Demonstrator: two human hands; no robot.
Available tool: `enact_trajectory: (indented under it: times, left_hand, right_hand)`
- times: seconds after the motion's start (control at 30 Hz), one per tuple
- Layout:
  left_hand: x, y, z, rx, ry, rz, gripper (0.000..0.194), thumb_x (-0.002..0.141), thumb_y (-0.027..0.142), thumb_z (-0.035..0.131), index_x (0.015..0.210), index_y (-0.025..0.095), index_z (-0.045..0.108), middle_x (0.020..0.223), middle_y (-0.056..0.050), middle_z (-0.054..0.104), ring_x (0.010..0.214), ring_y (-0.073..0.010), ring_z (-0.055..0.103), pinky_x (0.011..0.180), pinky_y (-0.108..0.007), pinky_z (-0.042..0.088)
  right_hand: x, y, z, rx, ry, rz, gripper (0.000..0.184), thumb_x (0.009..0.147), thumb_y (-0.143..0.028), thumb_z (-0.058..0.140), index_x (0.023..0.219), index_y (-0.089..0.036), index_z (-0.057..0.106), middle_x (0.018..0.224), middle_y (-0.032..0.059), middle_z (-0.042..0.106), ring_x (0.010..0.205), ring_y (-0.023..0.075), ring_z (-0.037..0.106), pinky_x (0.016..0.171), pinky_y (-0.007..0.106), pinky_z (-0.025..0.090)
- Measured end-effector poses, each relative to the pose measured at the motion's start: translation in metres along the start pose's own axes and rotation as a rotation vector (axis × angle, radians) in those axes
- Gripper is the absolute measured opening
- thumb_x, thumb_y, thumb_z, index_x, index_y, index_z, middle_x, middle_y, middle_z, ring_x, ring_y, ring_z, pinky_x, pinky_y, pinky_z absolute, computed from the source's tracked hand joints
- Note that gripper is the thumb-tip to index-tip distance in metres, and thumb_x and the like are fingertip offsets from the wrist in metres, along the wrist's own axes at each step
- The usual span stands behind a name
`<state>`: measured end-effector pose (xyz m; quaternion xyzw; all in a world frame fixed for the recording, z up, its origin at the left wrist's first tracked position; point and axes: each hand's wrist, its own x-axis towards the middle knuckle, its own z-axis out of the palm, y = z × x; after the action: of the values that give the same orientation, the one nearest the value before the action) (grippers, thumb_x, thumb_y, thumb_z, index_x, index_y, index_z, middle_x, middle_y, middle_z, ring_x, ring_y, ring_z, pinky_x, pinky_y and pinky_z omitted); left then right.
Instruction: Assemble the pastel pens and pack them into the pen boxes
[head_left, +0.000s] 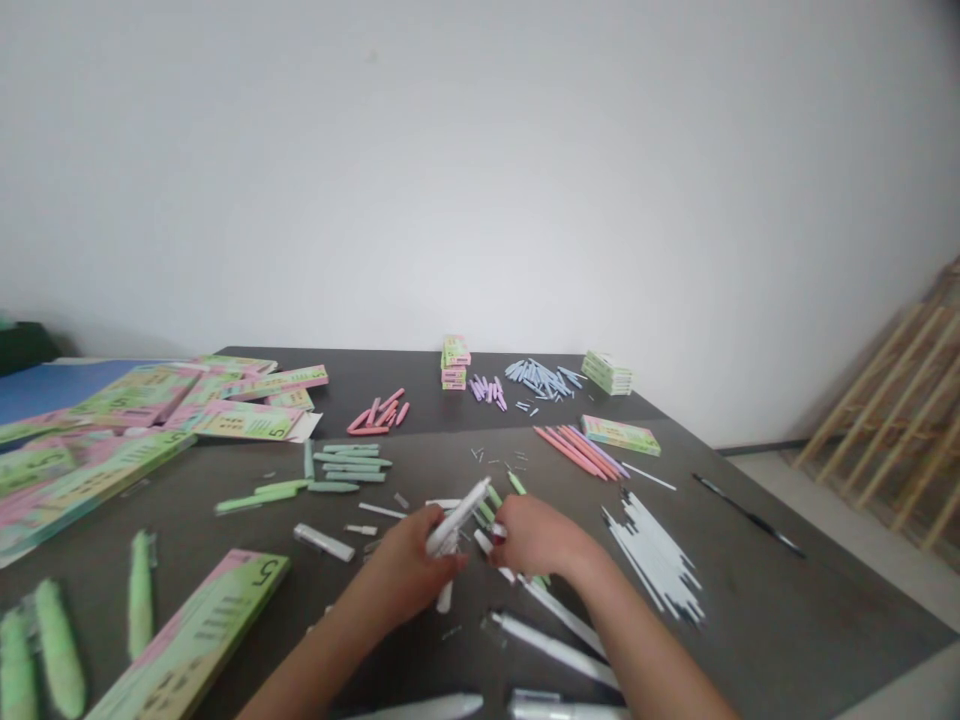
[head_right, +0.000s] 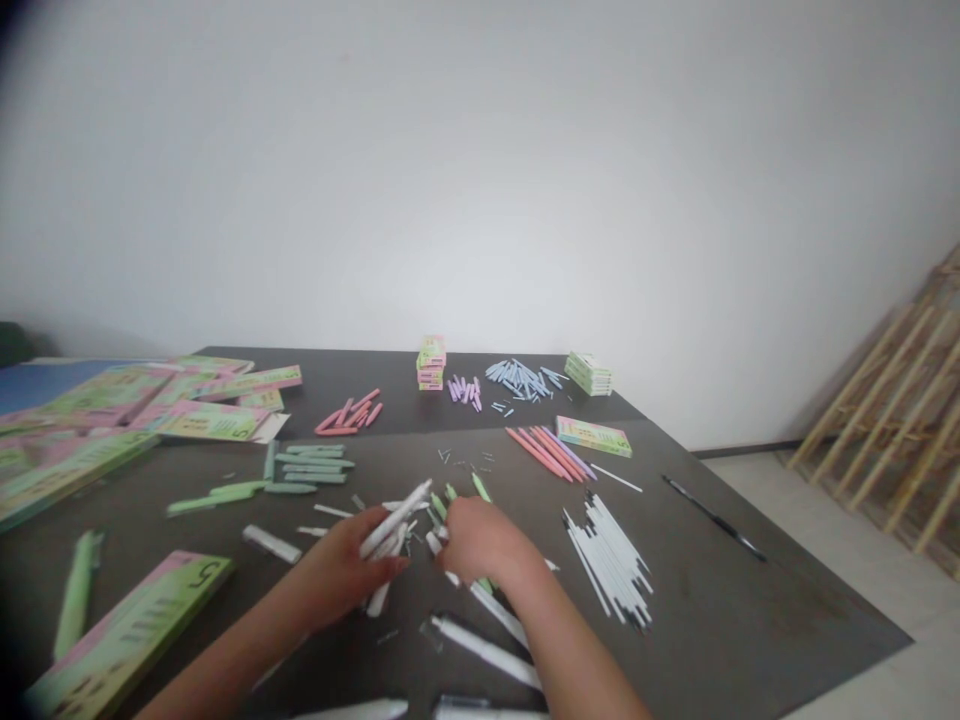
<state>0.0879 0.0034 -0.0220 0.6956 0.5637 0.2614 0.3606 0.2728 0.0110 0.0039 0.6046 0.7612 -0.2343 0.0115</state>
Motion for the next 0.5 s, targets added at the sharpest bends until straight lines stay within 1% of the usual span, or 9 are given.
enact_trajectory:
  times: [0.07,0.1,0.17,0.23,0.3,0.37,0.47,0.5]
  left_hand:
    - [-0.003,0.005,0.011,0.012,-0.041,0.026,0.017,0.064,0.019,0.061,0.08,0.019,0.064,0.077,-0.002,0.069,0.074,-0.0217,0.062,0.065,-0.028,0.041]
    - [-0.003,0.007,0.015,0.017,-0.056,0.032,0.017,0.064,0.016,0.06,0.08,0.019,0.065,0.077,-0.003,0.069,0.074,-0.0217,0.062,0.065,-0.028,0.04]
    - [-0.003,0.007,0.02,0.019,-0.075,0.034,0.017,0.063,0.013,0.059,0.078,0.019,0.066,0.074,-0.003,0.069,0.07,-0.0213,0.062,0.063,-0.027,0.039]
    - [-0.001,0.005,0.022,0.006,-0.079,0.029,0.018,0.063,0.013,0.06,0.078,0.019,0.067,0.071,-0.002,0.069,0.067,-0.0205,0.061,0.061,-0.026,0.038]
    - [0.001,0.002,0.022,-0.025,-0.062,0.022,0.017,0.063,0.013,0.061,0.077,0.02,0.068,0.068,-0.001,0.068,0.066,-0.0197,0.061,0.059,-0.025,0.038]
    - [0.001,0.001,0.02,-0.076,-0.051,0.012,0.014,0.063,0.014,0.061,0.074,0.02,0.068,0.062,0.0,0.066,0.061,-0.0189,0.061,0.057,-0.024,0.038]
    - [0.002,0.002,0.012,-0.19,-0.046,-0.017,0.005,0.064,0.019,0.062,0.063,0.019,0.067,0.048,0.002,0.06,0.046,-0.016,0.056,0.048,-0.023,0.036]
    - [0.002,0.003,0.008,-0.236,-0.033,-0.031,0.009,0.065,0.023,0.063,0.057,0.018,0.065,0.044,0.002,0.057,0.041,-0.0141,0.051,0.045,-0.022,0.033]
  right_hand:
    - [-0.001,-0.002,0.002,0.011,0.021,0.002,0.017,0.065,-0.019,0.067,0.078,-0.011,0.074,0.073,0.0132,0.072,0.06,0.0196,0.064,0.05,0.024,0.038]
    - [-0.001,-0.003,0.003,0.026,0.031,-0.008,0.016,0.065,-0.019,0.067,0.078,-0.013,0.074,0.074,0.0122,0.072,0.062,0.0198,0.064,0.051,0.024,0.038]
    - [-0.002,-0.004,0.002,0.071,0.053,-0.032,0.013,0.069,-0.019,0.065,0.078,-0.016,0.074,0.072,0.0088,0.071,0.063,0.0185,0.063,0.054,0.024,0.038]
    - [-0.002,-0.003,0.0,0.122,0.088,-0.045,0.011,0.073,-0.02,0.062,0.076,-0.016,0.072,0.069,0.0075,0.069,0.063,0.0176,0.062,0.055,0.024,0.038]
    - [-0.001,0.0,-0.004,0.18,0.137,-0.059,0.011,0.075,-0.018,0.06,0.076,-0.014,0.07,0.072,0.0078,0.068,0.067,0.0179,0.06,0.058,0.025,0.037]
    - [0.001,0.005,-0.007,0.253,0.161,-0.094,0.011,0.071,-0.013,0.059,0.079,-0.013,0.067,0.074,0.006,0.065,0.07,0.0173,0.057,0.059,0.025,0.036]
    - [0.001,0.011,-0.01,0.41,0.101,-0.193,0.025,0.062,-0.003,0.058,0.084,-0.015,0.064,0.072,-0.001,0.06,0.068,0.0136,0.053,0.06,0.022,0.037]
    - [0.0,0.011,-0.011,0.473,0.071,-0.228,0.027,0.062,-0.003,0.057,0.085,-0.016,0.064,0.071,-0.0027,0.059,0.068,0.0124,0.052,0.06,0.021,0.037]
